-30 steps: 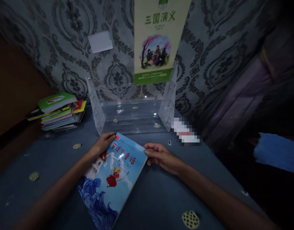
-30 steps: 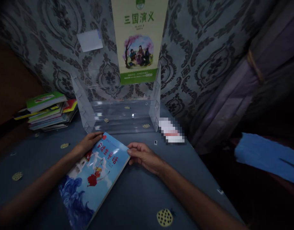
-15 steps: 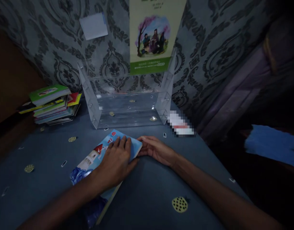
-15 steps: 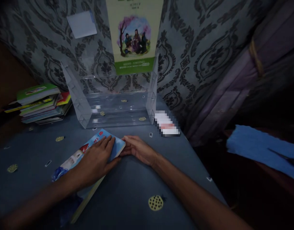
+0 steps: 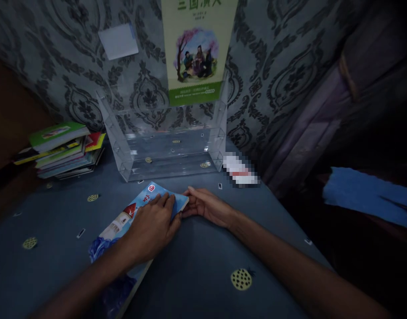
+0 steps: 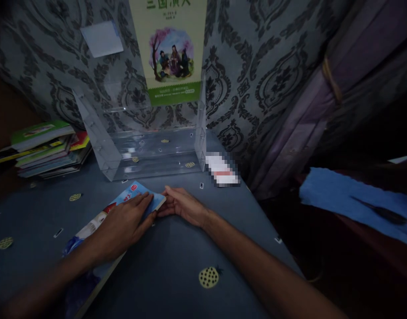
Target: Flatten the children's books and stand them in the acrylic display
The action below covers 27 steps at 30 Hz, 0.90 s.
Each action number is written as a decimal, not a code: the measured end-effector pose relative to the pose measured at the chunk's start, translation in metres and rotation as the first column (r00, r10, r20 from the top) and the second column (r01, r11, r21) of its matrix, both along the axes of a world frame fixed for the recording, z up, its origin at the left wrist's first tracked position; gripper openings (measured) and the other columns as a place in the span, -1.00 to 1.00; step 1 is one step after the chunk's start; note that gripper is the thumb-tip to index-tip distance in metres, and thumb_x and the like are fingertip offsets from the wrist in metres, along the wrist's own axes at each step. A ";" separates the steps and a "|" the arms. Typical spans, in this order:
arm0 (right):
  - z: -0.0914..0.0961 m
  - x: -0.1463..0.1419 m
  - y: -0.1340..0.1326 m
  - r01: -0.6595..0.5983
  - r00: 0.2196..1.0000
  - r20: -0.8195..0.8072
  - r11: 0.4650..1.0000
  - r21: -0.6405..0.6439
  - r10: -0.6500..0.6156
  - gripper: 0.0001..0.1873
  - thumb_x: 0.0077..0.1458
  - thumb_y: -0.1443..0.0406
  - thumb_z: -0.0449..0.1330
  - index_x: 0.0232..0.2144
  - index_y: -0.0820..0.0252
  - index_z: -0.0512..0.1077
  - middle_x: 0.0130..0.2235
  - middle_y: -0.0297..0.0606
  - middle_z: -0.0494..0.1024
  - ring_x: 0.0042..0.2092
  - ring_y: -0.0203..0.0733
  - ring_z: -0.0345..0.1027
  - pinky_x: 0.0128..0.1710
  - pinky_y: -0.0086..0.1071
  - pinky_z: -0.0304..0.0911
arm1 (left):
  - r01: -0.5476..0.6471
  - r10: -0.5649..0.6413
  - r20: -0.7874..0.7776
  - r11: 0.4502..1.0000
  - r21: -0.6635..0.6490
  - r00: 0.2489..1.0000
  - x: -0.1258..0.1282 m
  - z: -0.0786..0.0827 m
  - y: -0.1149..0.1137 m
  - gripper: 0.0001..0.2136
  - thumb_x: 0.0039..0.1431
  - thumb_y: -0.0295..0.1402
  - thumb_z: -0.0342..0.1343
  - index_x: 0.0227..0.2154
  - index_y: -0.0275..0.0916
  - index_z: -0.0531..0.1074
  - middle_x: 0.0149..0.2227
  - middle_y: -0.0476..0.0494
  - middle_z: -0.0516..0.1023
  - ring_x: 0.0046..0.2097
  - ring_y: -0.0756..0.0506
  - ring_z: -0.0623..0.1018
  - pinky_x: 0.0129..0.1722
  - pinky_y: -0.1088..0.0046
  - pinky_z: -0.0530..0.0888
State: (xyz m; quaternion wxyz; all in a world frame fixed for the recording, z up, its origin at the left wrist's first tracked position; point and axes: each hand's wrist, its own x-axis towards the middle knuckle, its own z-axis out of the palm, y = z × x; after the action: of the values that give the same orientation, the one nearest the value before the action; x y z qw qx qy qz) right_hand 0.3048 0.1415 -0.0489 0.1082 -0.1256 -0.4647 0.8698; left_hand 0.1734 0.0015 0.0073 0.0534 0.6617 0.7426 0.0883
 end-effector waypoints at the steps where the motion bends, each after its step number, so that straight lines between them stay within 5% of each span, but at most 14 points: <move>1: 0.000 0.000 0.000 -0.004 1.000 0.003 1.000 0.004 0.004 -0.56 0.13 -0.06 0.22 -0.32 0.24 0.48 -0.36 -0.22 0.65 -0.29 -0.22 0.55 -0.18 -0.32 0.43 | -0.006 0.006 0.030 1.000 -0.010 1.000 -0.001 0.002 0.000 -0.69 0.31 -0.23 -0.08 -0.01 -0.22 0.41 0.04 -0.33 0.54 0.01 -0.30 0.55 -0.07 0.18 0.45; 6: 0.000 0.000 0.000 0.005 1.000 0.029 1.000 0.015 -0.005 -0.54 0.06 -0.07 0.29 -0.32 0.24 0.46 -0.40 -0.23 0.63 -0.34 -0.23 0.54 -0.24 -0.34 0.43 | -0.033 0.042 0.148 0.997 -0.068 0.988 -0.002 0.006 0.000 -0.70 0.36 -0.29 -0.20 -0.29 -0.20 0.45 -0.29 -0.21 0.61 -0.30 -0.20 0.59 -0.27 0.28 0.42; 13: 0.000 -0.001 -0.005 0.061 0.993 0.096 0.990 0.129 -0.074 -0.56 -0.11 0.01 0.43 -0.39 0.26 0.47 -0.42 -0.34 0.57 -0.36 -0.32 0.49 -0.25 -0.42 0.42 | 0.006 -0.007 0.050 1.000 0.018 0.999 -0.002 -0.011 -0.010 -0.66 0.30 -0.20 0.01 0.06 -0.22 0.37 0.13 -0.31 0.47 0.11 -0.32 0.48 0.00 0.14 0.44; 16: -0.001 -0.004 -0.008 0.091 0.983 0.137 0.977 0.192 -0.119 -0.55 -0.18 0.06 0.48 -0.37 0.25 0.47 -0.44 -0.37 0.57 -0.40 -0.33 0.47 -0.29 -0.43 0.40 | 0.003 -0.004 0.040 1.000 0.023 0.999 -0.022 -0.012 -0.013 -0.72 0.33 -0.25 -0.03 0.00 -0.19 0.42 0.10 -0.26 0.50 0.07 -0.27 0.50 0.02 0.17 0.44; 21: 0.000 -0.006 -0.011 0.086 0.981 0.145 0.960 0.265 -0.128 -0.53 -0.15 0.00 0.44 -0.35 0.23 0.46 -0.44 -0.33 0.59 -0.40 -0.30 0.47 -0.31 -0.39 0.40 | -0.221 0.221 -0.020 0.975 -0.002 0.975 -0.069 -0.018 -0.024 -0.71 0.31 -0.34 -0.05 0.03 -0.25 0.39 0.07 -0.31 0.48 0.04 -0.29 0.49 -0.03 0.14 0.45; 27: 0.002 -0.008 -0.008 0.081 0.963 0.200 0.903 0.421 -0.179 -0.56 -0.16 0.00 0.41 -0.41 0.22 0.45 -0.55 -0.38 0.52 -0.51 -0.32 0.37 -0.50 -0.44 0.27 | -0.240 0.205 0.241 0.962 0.127 0.949 -0.095 -0.037 -0.036 -0.69 0.21 -0.44 -0.03 -0.01 -0.28 0.42 -0.06 -0.28 0.53 0.00 -0.25 0.49 0.03 0.14 0.41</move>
State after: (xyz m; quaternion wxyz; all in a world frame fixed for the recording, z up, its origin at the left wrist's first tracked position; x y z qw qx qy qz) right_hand 0.2970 0.1331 -0.0468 0.1348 -0.2325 -0.6365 0.7230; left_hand 0.0785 -0.0343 -0.0294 0.0755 0.5613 0.7926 0.2256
